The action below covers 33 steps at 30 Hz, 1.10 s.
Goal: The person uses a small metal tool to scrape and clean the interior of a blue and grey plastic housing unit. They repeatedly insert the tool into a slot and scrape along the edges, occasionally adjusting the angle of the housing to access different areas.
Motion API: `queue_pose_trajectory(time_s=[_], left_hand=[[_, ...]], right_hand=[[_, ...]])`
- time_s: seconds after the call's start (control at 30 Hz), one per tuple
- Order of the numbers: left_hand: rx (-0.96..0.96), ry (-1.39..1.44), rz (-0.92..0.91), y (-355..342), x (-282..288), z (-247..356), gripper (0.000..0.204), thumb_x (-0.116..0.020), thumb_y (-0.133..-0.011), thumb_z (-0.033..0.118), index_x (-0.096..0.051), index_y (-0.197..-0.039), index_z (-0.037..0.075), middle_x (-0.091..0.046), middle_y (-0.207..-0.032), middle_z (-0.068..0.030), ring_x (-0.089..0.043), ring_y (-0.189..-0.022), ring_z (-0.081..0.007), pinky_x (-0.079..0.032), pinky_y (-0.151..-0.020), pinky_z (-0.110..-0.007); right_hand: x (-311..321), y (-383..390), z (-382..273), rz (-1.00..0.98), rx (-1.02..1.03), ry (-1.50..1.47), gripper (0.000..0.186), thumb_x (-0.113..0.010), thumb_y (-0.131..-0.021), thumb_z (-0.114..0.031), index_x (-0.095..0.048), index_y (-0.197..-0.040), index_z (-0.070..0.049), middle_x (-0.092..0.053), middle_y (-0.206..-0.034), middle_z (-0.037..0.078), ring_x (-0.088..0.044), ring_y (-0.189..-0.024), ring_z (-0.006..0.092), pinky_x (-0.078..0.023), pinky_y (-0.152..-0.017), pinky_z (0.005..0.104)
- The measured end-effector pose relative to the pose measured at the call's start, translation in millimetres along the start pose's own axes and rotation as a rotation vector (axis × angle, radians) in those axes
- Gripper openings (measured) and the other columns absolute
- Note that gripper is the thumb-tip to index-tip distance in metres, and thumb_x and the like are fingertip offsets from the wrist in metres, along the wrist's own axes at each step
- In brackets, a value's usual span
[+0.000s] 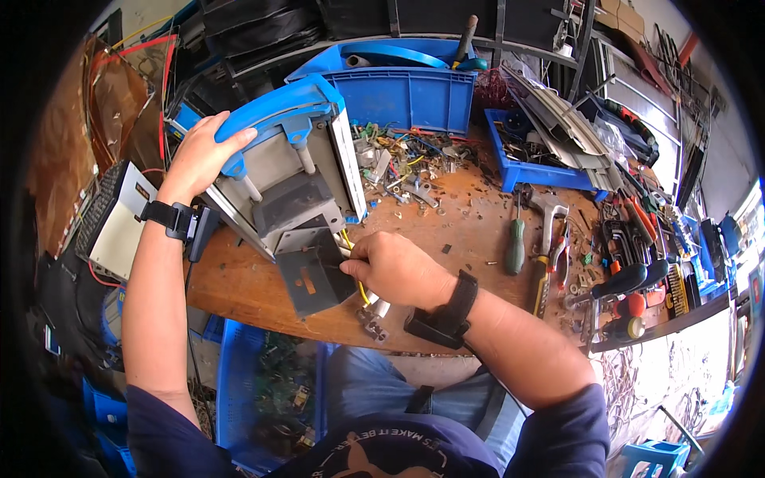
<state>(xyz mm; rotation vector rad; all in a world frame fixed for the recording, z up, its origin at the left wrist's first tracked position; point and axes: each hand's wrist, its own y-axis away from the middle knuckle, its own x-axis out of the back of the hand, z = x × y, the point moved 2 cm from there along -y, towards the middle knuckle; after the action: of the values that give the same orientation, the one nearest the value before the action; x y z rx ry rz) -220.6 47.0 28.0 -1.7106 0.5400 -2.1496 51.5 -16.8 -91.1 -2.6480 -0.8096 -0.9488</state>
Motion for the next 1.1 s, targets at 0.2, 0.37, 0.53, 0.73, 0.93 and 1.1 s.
queue_pose_trajectory(time_s=[0.2, 0.37, 0.53, 0.73, 0.93, 1.1], left_hand=[[-0.001, 0.001, -0.020, -1, 3, 4, 0.085, -0.064, -0.079, 0.059, -0.050, -0.130, -0.009, -0.056, -0.126, -0.0248, -0.055, -0.117, -0.0353, -0.043, -0.100, -0.038], [0.010, -0.016, -0.044, -1, 2, 2, 0.086, -0.063, -0.082, 0.058, -0.047, -0.133, -0.009, -0.052, -0.132, -0.0249, -0.050, -0.124, -0.0342, -0.038, -0.104, -0.038], [-0.016, 0.001, -0.010, 0, 0, 0, 0.086, -0.063, -0.080, 0.059, -0.050, -0.131, -0.009, -0.055, -0.127, -0.0255, -0.053, -0.119, -0.0360, -0.042, -0.101, -0.039], [-0.013, 0.010, -0.023, -2, -1, -4, 0.086, -0.063, -0.080, 0.059, -0.049, -0.132, -0.008, -0.053, -0.128, -0.0254, -0.051, -0.121, -0.0356, -0.041, -0.102, -0.039], [0.013, 0.007, -0.073, -2, 1, 2, 0.086, -0.062, -0.083, 0.057, -0.045, -0.133, -0.011, -0.050, -0.134, -0.0259, -0.048, -0.126, -0.0340, -0.036, -0.106, -0.037], [0.008, 0.023, -0.078, 0, 2, 5, 0.087, -0.062, -0.083, 0.057, -0.045, -0.134, -0.011, -0.050, -0.134, -0.0260, -0.048, -0.126, -0.0340, -0.035, -0.106, -0.037]], right_hand=[[-6, 0, 0, 0.070, 0.026, 0.088, 0.025, -0.066, -0.085, -0.021, -0.069, -0.084, 0.003, -0.065, -0.072, 0.020, -0.065, -0.068, 0.0335, -0.049, -0.064, 0.0403], [-5, -1, -6, 0.069, 0.025, 0.034, 0.023, -0.066, -0.084, -0.020, -0.068, -0.084, 0.003, -0.065, -0.073, 0.021, -0.065, -0.069, 0.0353, -0.049, -0.066, 0.0420], [-3, -3, -1, 0.029, -0.029, 0.223, 0.023, -0.063, -0.086, -0.022, -0.069, -0.089, 0.000, -0.067, -0.079, 0.023, -0.066, -0.080, 0.0387, -0.051, -0.074, 0.0455], [-17, -2, 18, 0.030, -0.036, 0.025, 0.024, -0.062, -0.087, -0.021, -0.069, -0.091, 0.001, -0.067, -0.079, 0.022, -0.066, -0.077, 0.0371, -0.051, -0.071, 0.0430], [-20, -4, 28, -0.042, -0.113, -0.189, 0.023, -0.063, -0.087, -0.020, -0.069, -0.091, 0.002, -0.066, -0.077, 0.021, -0.065, -0.072, 0.0349, -0.049, -0.068, 0.0413], [-7, -4, 25, 0.134, 0.123, 0.091, 0.020, -0.065, -0.086, -0.022, -0.070, -0.088, -0.003, -0.067, -0.076, 0.018, -0.065, -0.075, 0.0357, -0.051, -0.069, 0.0430]])
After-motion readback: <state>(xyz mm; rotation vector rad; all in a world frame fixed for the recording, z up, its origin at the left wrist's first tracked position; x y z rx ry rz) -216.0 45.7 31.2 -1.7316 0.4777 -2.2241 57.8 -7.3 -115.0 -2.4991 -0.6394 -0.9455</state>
